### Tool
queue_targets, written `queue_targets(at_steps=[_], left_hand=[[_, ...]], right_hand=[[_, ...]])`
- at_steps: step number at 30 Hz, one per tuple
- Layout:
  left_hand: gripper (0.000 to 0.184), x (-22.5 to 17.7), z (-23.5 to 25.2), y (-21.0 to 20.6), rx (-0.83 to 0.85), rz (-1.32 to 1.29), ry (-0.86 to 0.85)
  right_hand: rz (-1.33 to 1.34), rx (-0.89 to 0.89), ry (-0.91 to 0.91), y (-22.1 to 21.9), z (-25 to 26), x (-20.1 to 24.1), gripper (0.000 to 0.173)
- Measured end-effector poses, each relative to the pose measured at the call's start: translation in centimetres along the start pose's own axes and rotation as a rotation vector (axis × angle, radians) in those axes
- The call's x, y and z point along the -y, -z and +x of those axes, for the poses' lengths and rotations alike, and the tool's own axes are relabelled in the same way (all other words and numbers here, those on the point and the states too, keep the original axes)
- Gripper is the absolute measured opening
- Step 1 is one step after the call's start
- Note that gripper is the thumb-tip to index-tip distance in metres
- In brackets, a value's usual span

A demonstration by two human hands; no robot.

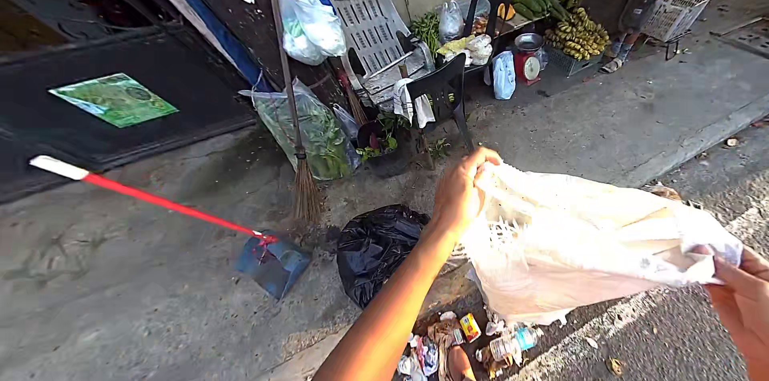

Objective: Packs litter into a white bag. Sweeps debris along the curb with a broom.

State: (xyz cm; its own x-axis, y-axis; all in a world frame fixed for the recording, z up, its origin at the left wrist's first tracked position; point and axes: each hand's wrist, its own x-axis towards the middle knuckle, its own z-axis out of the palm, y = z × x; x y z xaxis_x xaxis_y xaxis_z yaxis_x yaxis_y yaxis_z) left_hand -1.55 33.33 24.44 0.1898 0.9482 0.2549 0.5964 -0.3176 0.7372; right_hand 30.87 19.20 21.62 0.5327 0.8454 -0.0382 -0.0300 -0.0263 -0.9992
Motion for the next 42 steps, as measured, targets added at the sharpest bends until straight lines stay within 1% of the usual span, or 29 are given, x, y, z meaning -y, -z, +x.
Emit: queue_targets(at_steps=[2, 3, 4, 5, 6, 7, 8, 9, 10, 11, 12, 13, 15, 17, 20, 21, 23, 24, 26, 28, 31, 32, 33, 34, 36, 38, 40, 41, 42], left_hand=[[0.029, 3.4, -0.8, 0.7, 0.088, 0.101, -0.033], [0.03, 5.8, -1.1, 0.7, 0.162, 0.14, 0.01], [0.034, 8.5, -1.4, 0.3, 0.262, 0.157, 0.106], [0.043, 11.6, -1.6, -0.3, 0.377, 0.139, 0.253], [0.057, 14.7, -2.2, -1.2, 0.469, 0.062, 0.41], [0.07, 17.3, -3.0, -2.0, 0.522, -0.051, 0.556], [0.074, 19.0, -3.8, -2.4, 0.524, -0.168, 0.656], [0.066, 19.9, -4.5, -2.5, 0.472, -0.274, 0.723], [0.052, 20.2, -5.0, -2.4, 0.362, -0.358, 0.773], [0.042, 20.4, -5.3, -2.4, 0.21, -0.386, 0.82], [0.039, 21.0, -5.7, -2.7, 0.06, -0.373, 0.853], [0.036, 22.0, -6.1, -3.0, -0.052, -0.362, 0.869], [0.028, 23.4, -6.0, -3.8, -0.172, -0.381, 0.917], [0.034, 23.4, -5.6, -4.8, -0.256, -0.427, 0.979], [0.059, 23.2, -5.1, -6.5, -0.303, -0.471, 1.009], [0.058, 23.1, -4.9, -6.8, -0.279, -0.471, 1.011], [0.042, 22.9, -4.4, -7.1, -0.216, -0.416, 1.019], [0.039, 22.9, -4.1, -7.3, -0.201, -0.392, 1.029], [0.04, 23.1, -3.3, -7.3, -0.24, -0.386, 1.056], [0.045, 24.0, -2.4, -7.3, -0.35, -0.453, 1.109], [0.056, 27.7, -1.6, -6.9, -0.538, -0.732, 1.276], [0.057, 29.1, -1.5, -6.6, -0.565, -0.796, 1.344], [0.055, 30.2, -1.5, -6.4, -0.546, -0.843, 1.405], [0.051, 31.0, -1.7, -6.2, -0.501, -0.888, 1.451], [0.045, 32.3, -2.3, -6.6, -0.394, -1.038, 1.467], [0.042, 33.3, -2.9, -8.2, -0.405, -1.314, 1.418], [0.039, 34.0, -3.5, -10.7, -0.447, -1.487, 1.375], [0.037, 34.0, -3.6, -11.8, -0.486, -1.496, 1.359], [0.038, 33.8, -3.3, -12.5, -0.531, -1.479, 1.347]], right_hand=[[-0.078, -0.001, -0.057, -3.1, 0.8, -2.6, 0.019], [-0.15, 0.001, -0.106, -4.7, 1.4, -4.5, 0.019], [-0.242, 0.009, -0.178, -6.1, 2.2, -6.9, 0.021], [-0.34, 0.033, -0.279, -7.3, 2.8, -9.7, 0.025], [-0.447, 0.073, -0.385, -8.2, 3.3, -12.8, 0.029], [-0.538, 0.122, -0.471, -8.8, 3.6, -15.6, 0.032], [-0.577, 0.155, -0.514, -9.4, 3.9, -17.7, 0.034], [-0.591, 0.163, -0.522, -10.0, 4.0, -18.8, 0.034], [-0.609, 0.16, -0.512, -10.5, 4.1, -19.3, 0.033], [-0.655, 0.153, -0.498, -10.7, 4.1, -19.5, 0.034], [-0.726, 0.151, -0.488, -10.7, 4.0, -19.3, 0.038], [-0.817, 0.16, -0.48, -10.6, 4.0, -18.9, 0.046], [-1.034, 0.189, -0.444, -11.3, 4.6, -17.5, 0.063], [-1.152, 0.227, -0.44, -13.0, 5.7, -16.4, 0.074], [-1.171, 0.271, -0.454, -16.5, 7.5, -16.5, 0.068], [-1.172, 0.277, -0.455, -17.7, 8.0, -17.0, 0.066], [-1.176, 0.264, -0.421, -19.7, 9.1, -18.6, 0.065], [-1.171, 0.252, -0.37, -20.2, 9.6, -19.8, 0.059], [-1.145, 0.246, -0.268, -20.9, 10.9, -21.9, 0.044], [-1.091, 0.307, -0.24, -20.8, 12.8, -23.1, 0.034], [-0.94, 0.443, -0.346, -18.7, 17.1, -24.2, 0.03], [-0.834, 0.46, -0.418, -17.7, 18.7, -24.6, 0.03], [-0.685, 0.43, -0.514, -16.8, 20.0, -24.8, 0.03], [-0.498, 0.361, -0.632, -16.0, 21.0, -25.3, 0.03], [-0.09, 0.122, -0.833, -15.1, 22.3, -26.1, 0.03], [0.208, -0.118, -0.91, -15.0, 23.1, -27.3, 0.032], [0.346, -0.298, -0.911, -15.2, 23.3, -29.8, 0.03], [0.359, -0.333, -0.905, -15.3, 23.4, -30.8, 0.03], [0.328, -0.303, -0.897, -15.4, 23.7, -31.6, 0.034]])
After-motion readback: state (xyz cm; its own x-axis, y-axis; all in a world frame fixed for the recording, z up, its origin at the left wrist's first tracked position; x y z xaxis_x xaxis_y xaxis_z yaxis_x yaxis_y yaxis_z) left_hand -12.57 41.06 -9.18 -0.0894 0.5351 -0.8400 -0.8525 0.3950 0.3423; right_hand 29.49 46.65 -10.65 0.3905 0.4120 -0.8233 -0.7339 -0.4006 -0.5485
